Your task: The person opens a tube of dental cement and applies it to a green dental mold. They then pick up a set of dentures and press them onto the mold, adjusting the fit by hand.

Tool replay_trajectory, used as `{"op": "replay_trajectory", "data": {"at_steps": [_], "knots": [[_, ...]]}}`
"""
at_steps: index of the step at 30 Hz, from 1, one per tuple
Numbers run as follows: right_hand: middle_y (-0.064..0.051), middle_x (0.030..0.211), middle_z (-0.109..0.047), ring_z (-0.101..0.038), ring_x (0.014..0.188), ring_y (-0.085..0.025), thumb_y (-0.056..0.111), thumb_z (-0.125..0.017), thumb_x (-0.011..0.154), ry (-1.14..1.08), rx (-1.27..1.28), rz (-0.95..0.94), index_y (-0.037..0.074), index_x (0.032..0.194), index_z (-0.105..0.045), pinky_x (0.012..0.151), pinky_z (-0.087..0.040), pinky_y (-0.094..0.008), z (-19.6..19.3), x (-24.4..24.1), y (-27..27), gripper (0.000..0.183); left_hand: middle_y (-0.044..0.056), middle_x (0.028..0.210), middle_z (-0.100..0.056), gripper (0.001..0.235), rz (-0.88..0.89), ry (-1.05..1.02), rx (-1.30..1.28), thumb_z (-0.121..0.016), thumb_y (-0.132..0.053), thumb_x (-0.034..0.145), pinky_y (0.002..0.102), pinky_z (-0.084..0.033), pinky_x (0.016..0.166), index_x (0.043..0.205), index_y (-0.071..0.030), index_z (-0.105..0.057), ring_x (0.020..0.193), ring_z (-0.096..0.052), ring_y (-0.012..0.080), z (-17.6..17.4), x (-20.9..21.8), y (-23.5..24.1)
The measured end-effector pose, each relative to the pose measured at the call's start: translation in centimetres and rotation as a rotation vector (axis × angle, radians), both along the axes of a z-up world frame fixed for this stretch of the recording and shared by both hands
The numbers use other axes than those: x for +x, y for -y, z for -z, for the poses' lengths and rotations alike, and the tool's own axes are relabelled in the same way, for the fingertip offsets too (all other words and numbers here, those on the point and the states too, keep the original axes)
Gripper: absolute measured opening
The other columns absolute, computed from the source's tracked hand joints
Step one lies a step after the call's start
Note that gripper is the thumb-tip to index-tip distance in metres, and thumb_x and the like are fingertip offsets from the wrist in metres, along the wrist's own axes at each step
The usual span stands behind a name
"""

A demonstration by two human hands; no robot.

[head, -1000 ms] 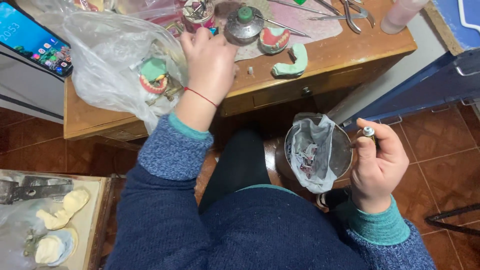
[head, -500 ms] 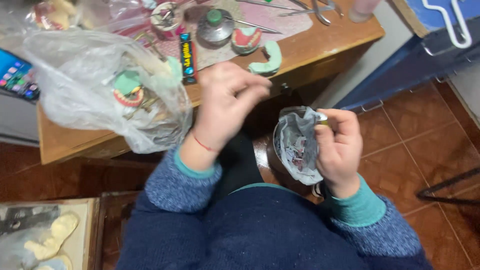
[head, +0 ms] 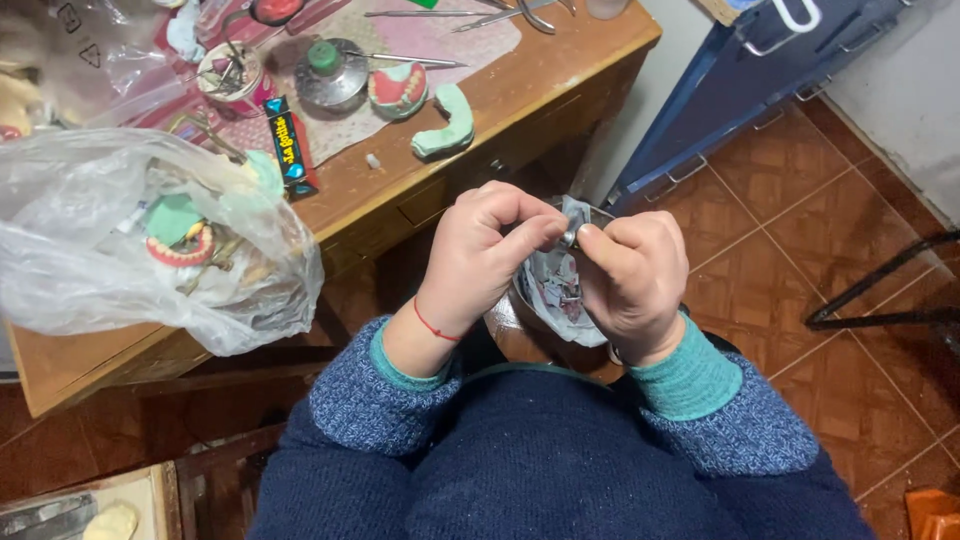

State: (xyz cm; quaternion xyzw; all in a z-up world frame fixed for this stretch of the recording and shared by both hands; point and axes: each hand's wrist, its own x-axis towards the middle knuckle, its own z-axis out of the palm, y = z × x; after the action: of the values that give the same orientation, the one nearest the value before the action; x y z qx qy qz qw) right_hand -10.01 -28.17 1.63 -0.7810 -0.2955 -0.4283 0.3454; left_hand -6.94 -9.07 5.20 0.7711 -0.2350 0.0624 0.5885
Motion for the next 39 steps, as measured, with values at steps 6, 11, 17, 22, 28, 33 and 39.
{"op": "replay_trajectory", "data": {"at_steps": [6,11,17,22,28,33,39], "knots": [[-0.008,0.092,-0.058,-0.057,0.081,-0.03,-0.008,-0.079,0.084,0.051,-0.098,0.02,0.006,0.117,-0.065,0.072,-0.049,-0.042,0.3,0.4,0.7,0.039,0.009,0.073,-0.068,0.016,-0.075,0.051,0.131,-0.076,-0.017,0.088,0.036,-0.051,0.066,0.079,-0.004,-0.074,0.071,-0.067,0.0225,0.6,0.5,0.9],[-0.01,0.091,-0.062,-0.058,0.079,-0.029,-0.005,-0.078,0.088,-0.151,-0.011,-0.035,0.004,0.117,-0.064,0.072,-0.048,-0.04,0.3,0.1,0.5,0.033,0.007,0.082,-0.068,0.01,-0.102,0.27,0.246,-0.077,-0.017,0.089,0.039,-0.049,0.079,0.085,-0.008,-0.074,0.083,-0.065,0.026,-0.1,0.2,0.9],[-0.001,0.093,-0.066,-0.058,0.08,-0.009,0.006,-0.063,0.105,-1.064,0.751,-0.558,0.001,0.113,-0.062,0.07,-0.048,-0.027,3.0,0.0,1.6,0.009,0.003,0.097,-0.068,0.016,0.073,0.498,0.264,-0.08,-0.012,0.088,0.04,-0.048,0.096,0.103,-0.011,-0.072,0.104,-0.059,0.0291,-0.7,1.0,0.1],[0.0,0.099,-0.063,-0.055,0.087,-0.008,0.008,-0.059,0.106,-1.115,0.834,-0.634,0.0,0.118,-0.06,0.079,-0.049,-0.026,3.8,-0.2,1.4,0.015,0.01,0.114,-0.068,0.039,0.225,0.45,0.232,-0.076,-0.011,0.083,0.041,-0.048,0.096,0.12,-0.001,-0.066,0.104,-0.057,0.0304,-2.6,1.2,-0.1],[-0.016,0.093,-0.063,-0.061,0.081,-0.033,0.004,-0.074,0.095,-0.231,0.03,-0.077,0.001,0.116,-0.059,0.074,-0.051,-0.042,1.1,-0.5,1.0,0.025,0.013,0.075,-0.069,0.044,0.093,-0.457,0.368,-0.059,-0.033,0.112,0.038,-0.055,0.07,0.087,-0.001,-0.075,0.072,-0.063,0.0244,2.4,1.8,-0.9],[-0.014,0.087,-0.061,-0.06,0.077,-0.032,0.003,-0.076,0.092,-0.305,0.043,-0.128,0.003,0.114,-0.06,0.07,-0.05,-0.04,2.1,-0.8,1.4,0.027,0.009,0.079,-0.062,0.023,0.275,0.363,0.451,-0.069,-0.023,0.099,0.043,-0.048,0.069,0.082,-0.006,-0.067,0.078,-0.059,0.0314,0.4,2.1,-0.9],[-0.008,0.087,-0.06,-0.052,0.073,-0.02,0.009,-0.066,0.103,-1.281,0.829,-0.61,0.001,0.115,-0.065,0.064,-0.046,-0.032,5.3,-0.5,2.8,0.014,0.009,0.086,-0.064,0.018,0.289,0.676,0.505,-0.064,-0.023,0.096,0.046,-0.048,0.075,0.093,-0.005,-0.068,0.085,-0.061,0.0326,-3.4,1.5,-1.0]]}}
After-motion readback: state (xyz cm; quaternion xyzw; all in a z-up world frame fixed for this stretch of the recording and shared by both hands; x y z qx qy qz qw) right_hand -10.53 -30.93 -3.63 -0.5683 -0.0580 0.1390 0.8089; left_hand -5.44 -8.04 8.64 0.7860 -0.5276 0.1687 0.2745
